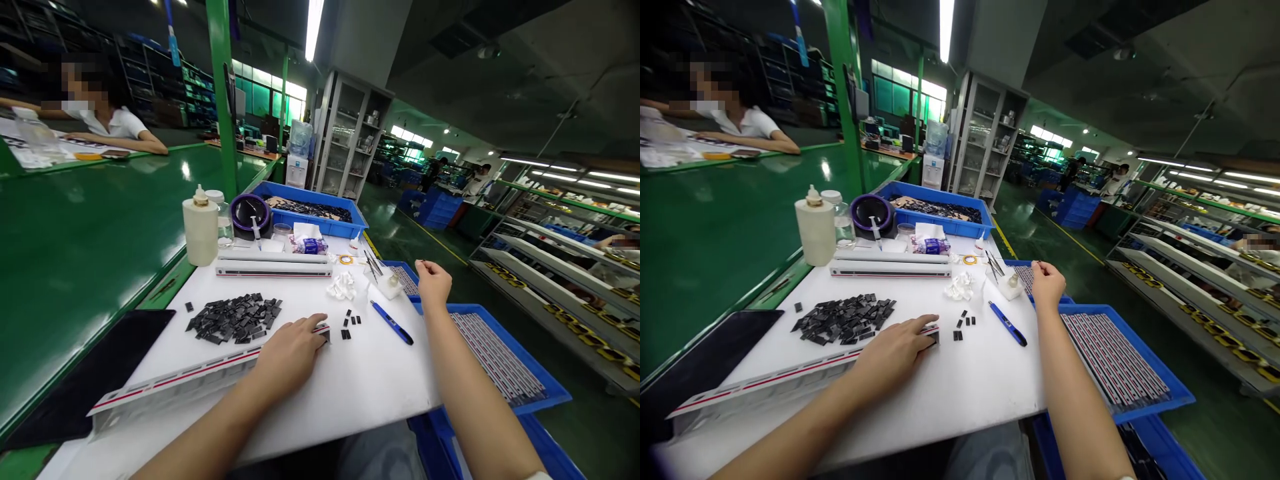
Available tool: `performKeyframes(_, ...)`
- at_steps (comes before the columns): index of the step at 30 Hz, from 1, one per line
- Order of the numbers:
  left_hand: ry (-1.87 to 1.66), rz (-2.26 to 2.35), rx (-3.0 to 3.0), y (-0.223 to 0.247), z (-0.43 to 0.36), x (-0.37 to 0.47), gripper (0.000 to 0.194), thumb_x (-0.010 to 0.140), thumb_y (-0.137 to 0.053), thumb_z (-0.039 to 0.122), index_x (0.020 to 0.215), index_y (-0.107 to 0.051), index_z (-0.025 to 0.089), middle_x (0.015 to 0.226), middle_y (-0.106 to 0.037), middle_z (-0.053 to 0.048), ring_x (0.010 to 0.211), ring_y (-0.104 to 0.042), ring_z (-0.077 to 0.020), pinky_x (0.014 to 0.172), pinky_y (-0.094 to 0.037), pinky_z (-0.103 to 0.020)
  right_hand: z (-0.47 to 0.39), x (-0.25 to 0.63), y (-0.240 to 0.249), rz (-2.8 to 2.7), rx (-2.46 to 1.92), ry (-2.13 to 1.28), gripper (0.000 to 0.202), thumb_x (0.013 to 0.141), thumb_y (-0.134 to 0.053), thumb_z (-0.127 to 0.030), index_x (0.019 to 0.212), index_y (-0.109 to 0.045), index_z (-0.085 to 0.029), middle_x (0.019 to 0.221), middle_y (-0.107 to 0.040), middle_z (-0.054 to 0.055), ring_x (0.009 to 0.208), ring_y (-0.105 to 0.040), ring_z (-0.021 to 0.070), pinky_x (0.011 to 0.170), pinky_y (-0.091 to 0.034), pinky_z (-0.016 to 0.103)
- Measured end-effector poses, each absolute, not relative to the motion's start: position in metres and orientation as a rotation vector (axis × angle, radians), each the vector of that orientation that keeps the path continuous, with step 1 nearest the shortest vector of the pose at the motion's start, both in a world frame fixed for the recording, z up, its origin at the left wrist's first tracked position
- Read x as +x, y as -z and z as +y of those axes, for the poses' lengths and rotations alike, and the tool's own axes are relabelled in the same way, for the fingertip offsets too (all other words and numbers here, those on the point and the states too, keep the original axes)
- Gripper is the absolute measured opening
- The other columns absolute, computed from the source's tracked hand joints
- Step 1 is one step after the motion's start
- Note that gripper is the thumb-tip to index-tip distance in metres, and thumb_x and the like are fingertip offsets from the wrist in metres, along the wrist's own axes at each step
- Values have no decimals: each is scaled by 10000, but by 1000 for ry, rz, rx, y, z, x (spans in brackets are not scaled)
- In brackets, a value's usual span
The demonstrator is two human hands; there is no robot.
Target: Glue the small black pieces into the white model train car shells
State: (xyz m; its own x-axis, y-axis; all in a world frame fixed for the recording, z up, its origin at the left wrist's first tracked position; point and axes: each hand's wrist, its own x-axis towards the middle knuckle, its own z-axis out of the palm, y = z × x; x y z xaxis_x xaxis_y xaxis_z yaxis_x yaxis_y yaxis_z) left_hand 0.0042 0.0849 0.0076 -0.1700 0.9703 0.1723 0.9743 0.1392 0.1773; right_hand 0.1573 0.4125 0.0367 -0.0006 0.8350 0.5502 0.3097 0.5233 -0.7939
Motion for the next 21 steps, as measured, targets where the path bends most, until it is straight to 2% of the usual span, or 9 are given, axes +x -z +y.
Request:
performKeyframes(3, 412, -2362, -2022, -9, 85, 4, 319, 884, -418, 138, 874, -724, 226, 1452, -505, -24, 1129, -609, -256, 896, -511, -434, 415, 154, -36, -1655, -1043, -601, 384, 673, -688, -446, 823, -751, -99, 637, -631, 53, 614, -536, 185, 655, -407, 341)
performKeyframes(5, 440, -2363, -2031, -11, 86, 3, 314, 887, -428, 148, 893, -731, 230, 1455, -501, -22, 1155, -591, -257, 928, -501, -437, 408, 156, -35, -1718, -1048, -630, 410, 620, -734, -421, 870, -752, -97, 602, -606, 27, 591, -525, 177, 634, -396, 330)
performKeyframes(6, 453, -2366, -2037, -12, 86, 2, 312, 892, -431, 158, 901, -734, 234, 1456, -500, -19, 1171, -580, -259, 948, -494, -441, 401, 158, -33, -1735, -1042, -637, 458, 639, -723, -432, 947, -743, -93, 613, -600, 18, 589, -517, 171, 625, -393, 322)
performKeyframes(8, 465, -2371, -2065, -13, 87, 1, 310, 901, -435, 180, 907, -738, 245, 1454, -503, -9, 1199, -560, -260, 977, -482, -444, 376, 163, -26, -1766, -1009, -654, 520, 763, -612, -478, 1102, -693, -92, 663, -599, 17, 595, -500, 158, 608, -395, 306)
performKeyframes(10, 467, -2372, -2089, -15, 88, 0, 305, 908, -443, 208, 934, -742, 261, 1446, -513, -3, 1222, -543, -262, 1001, -471, -444, 341, 166, -16, -1861, -936, -718, 475, 854, -501, -478, 1100, -688, -116, 692, -607, 22, 596, -501, 150, 595, -409, 293)
performKeyframes(12, 467, -2372, -2087, -16, 89, -2, 302, 912, -456, 247, 1001, -742, 282, 1439, -518, -3, 1245, -525, -268, 1027, -457, -449, 302, 167, -4, -2037, -821, -831, 324, 824, -580, -427, 940, -733, -166, 693, -627, 15, 607, -538, 148, 600, -432, 280)
performKeyframes(14, 461, -2381, -2061, -18, 90, -3, 317, 920, -453, 285, 1073, -731, 303, 1442, -515, -7, 1255, -519, -273, 1046, -444, -458, 271, 165, 6, -2247, -674, -872, 171, 799, -623, -310, 846, -744, -199, 721, -642, 10, 651, -574, 147, 634, -451, 272)
performKeyframes(17, 432, -2407, -2040, -19, 92, -6, 343, 933, -425, 322, 1112, -717, 317, 1456, -497, -8, 1255, -528, -273, 1040, -452, -459, 248, 161, 13, -2459, -577, -740, 211, 823, -549, -170, 917, -737, -197, 787, -639, 20, 701, -589, 143, 686, -464, 272)
performKeyframes(21, 388, -2440, -2052, -20, 95, -9, 364, 938, -403, 353, 1131, -710, 324, 1472, -480, 6, 1265, -528, -272, 1033, -464, -454, 249, 160, 16, -2522, -654, -636, 232, 851, -546, -168, 981, -736, -199, 860, -651, 27, 744, -606, 141, 733, -472, 267)
